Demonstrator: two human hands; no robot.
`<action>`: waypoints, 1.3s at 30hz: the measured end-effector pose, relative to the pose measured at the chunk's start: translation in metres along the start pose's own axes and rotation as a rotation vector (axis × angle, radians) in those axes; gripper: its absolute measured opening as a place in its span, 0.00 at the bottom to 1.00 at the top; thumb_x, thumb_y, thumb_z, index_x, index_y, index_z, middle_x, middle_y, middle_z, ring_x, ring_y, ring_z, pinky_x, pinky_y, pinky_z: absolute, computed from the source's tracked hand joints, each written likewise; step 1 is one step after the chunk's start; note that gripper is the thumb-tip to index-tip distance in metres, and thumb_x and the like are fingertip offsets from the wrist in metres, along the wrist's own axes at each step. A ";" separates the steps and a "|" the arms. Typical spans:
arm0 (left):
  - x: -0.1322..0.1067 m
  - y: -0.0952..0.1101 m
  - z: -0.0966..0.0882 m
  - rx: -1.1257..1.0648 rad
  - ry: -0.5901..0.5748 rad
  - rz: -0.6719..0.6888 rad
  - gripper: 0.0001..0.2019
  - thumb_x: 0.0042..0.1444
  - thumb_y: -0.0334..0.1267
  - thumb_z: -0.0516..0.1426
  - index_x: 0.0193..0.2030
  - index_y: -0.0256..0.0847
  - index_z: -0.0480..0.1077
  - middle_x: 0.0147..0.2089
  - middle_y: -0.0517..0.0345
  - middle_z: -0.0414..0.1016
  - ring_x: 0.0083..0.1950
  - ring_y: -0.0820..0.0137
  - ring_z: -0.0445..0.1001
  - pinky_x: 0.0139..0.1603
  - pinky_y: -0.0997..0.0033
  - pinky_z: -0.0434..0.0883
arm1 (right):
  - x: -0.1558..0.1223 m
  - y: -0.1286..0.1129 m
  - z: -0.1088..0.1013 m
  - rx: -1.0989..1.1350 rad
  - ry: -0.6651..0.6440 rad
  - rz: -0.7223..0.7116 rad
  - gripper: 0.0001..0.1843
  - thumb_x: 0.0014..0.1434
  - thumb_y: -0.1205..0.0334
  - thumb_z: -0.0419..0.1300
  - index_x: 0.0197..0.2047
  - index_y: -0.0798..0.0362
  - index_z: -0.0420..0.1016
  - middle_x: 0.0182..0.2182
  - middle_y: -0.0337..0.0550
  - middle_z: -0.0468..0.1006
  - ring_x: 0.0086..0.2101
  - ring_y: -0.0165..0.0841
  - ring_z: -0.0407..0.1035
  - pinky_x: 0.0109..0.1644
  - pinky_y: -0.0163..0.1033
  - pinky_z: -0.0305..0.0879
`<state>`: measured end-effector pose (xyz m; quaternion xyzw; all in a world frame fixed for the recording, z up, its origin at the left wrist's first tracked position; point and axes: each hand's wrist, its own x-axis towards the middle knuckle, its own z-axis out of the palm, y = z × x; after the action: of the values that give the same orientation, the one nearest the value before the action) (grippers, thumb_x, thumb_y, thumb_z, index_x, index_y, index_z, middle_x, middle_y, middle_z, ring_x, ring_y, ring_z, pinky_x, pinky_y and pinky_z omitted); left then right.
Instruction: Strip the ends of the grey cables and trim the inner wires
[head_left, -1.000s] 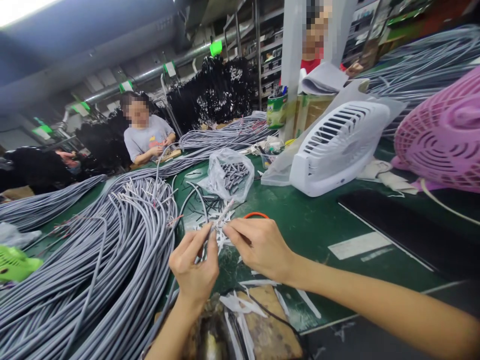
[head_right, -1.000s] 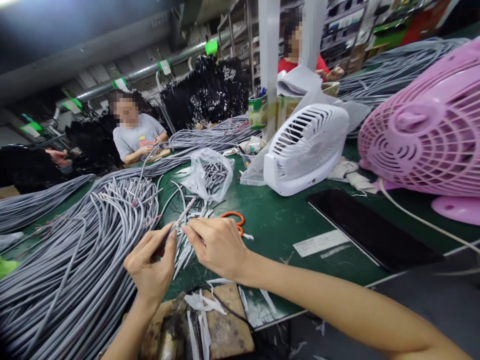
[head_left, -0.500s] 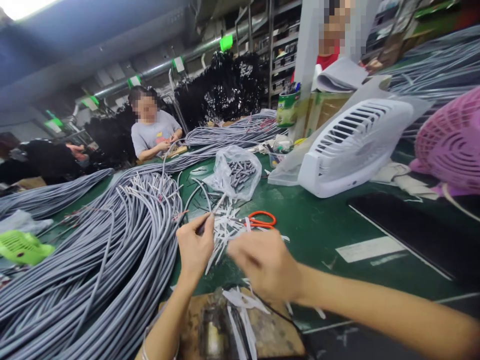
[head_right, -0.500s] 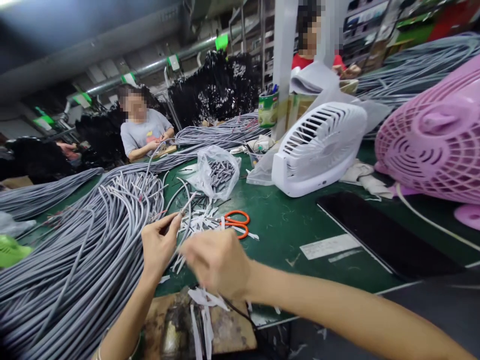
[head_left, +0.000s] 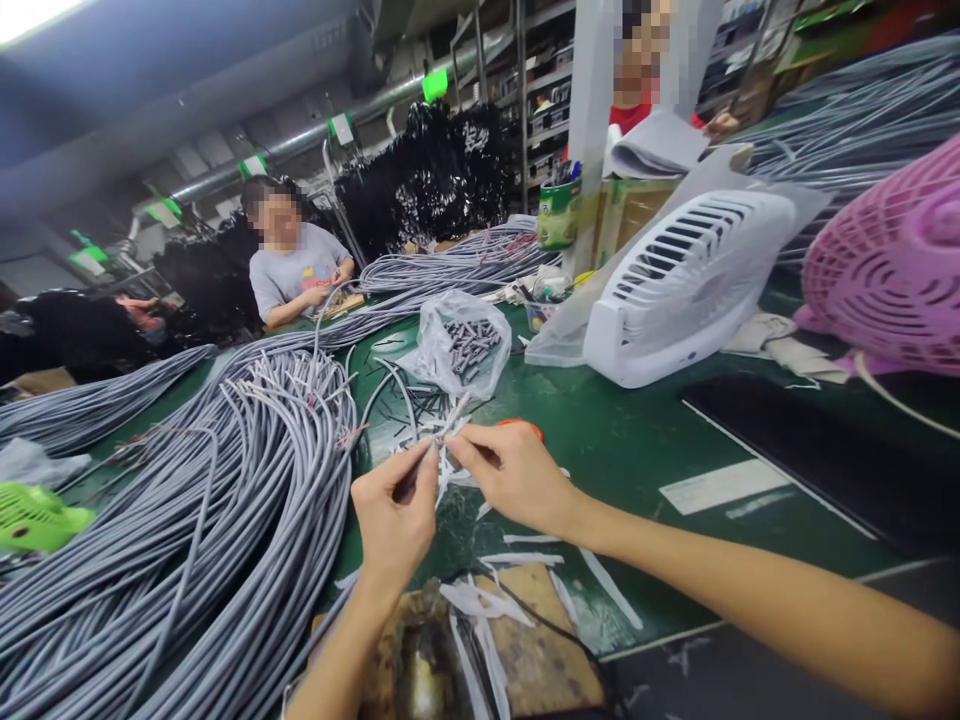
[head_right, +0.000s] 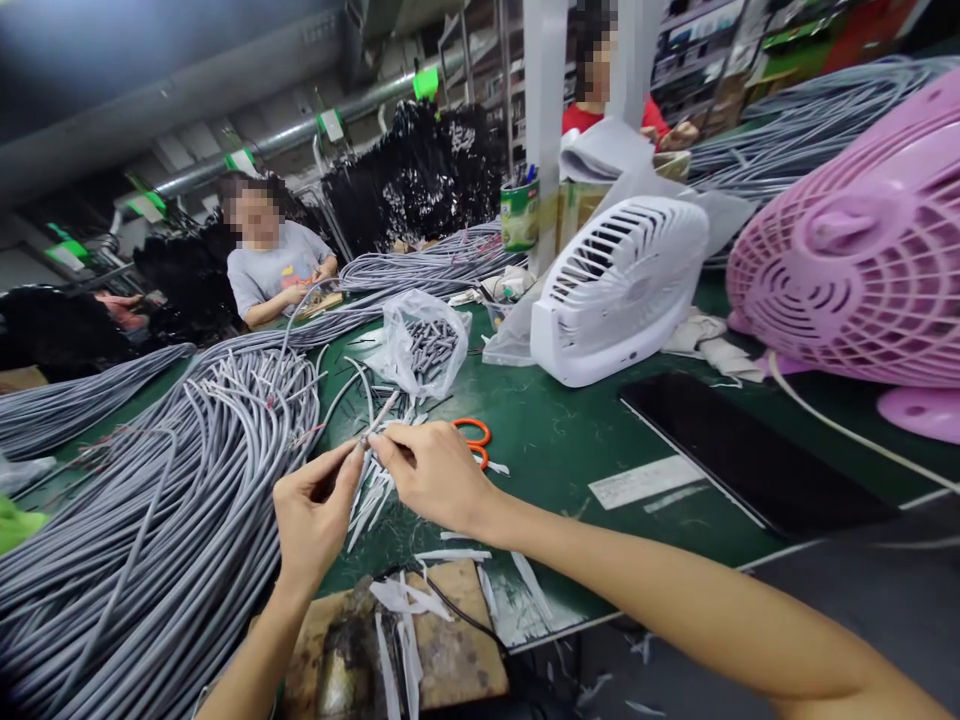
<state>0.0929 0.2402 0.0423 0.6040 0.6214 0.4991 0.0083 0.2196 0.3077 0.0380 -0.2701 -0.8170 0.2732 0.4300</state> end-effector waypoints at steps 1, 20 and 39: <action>-0.001 0.000 0.000 0.045 0.002 0.051 0.10 0.53 0.36 0.55 0.33 0.35 0.77 0.20 0.58 0.72 0.19 0.74 0.67 0.20 0.77 0.64 | 0.001 0.000 0.000 0.028 -0.005 0.009 0.20 0.61 0.60 0.46 0.18 0.54 0.59 0.13 0.31 0.55 0.16 0.22 0.48 0.22 0.30 0.44; 0.007 -0.003 -0.001 -0.154 -0.080 -0.223 0.17 0.54 0.45 0.52 0.30 0.33 0.76 0.18 0.62 0.67 0.19 0.77 0.61 0.20 0.78 0.59 | -0.002 0.002 0.004 -0.070 0.026 -0.025 0.20 0.61 0.63 0.47 0.18 0.54 0.61 0.12 0.33 0.59 0.15 0.24 0.50 0.22 0.31 0.44; 0.013 -0.018 0.014 -0.001 -0.124 -0.186 0.10 0.50 0.35 0.55 0.28 0.34 0.77 0.21 0.57 0.73 0.22 0.73 0.68 0.24 0.75 0.64 | -0.026 -0.017 0.007 -0.118 0.131 -0.596 0.19 0.63 0.64 0.46 0.24 0.57 0.70 0.15 0.38 0.67 0.18 0.26 0.58 0.24 0.33 0.50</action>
<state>0.0849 0.2624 0.0313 0.5735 0.6727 0.4581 0.0932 0.2224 0.2770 0.0318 -0.0602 -0.8452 0.0692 0.5266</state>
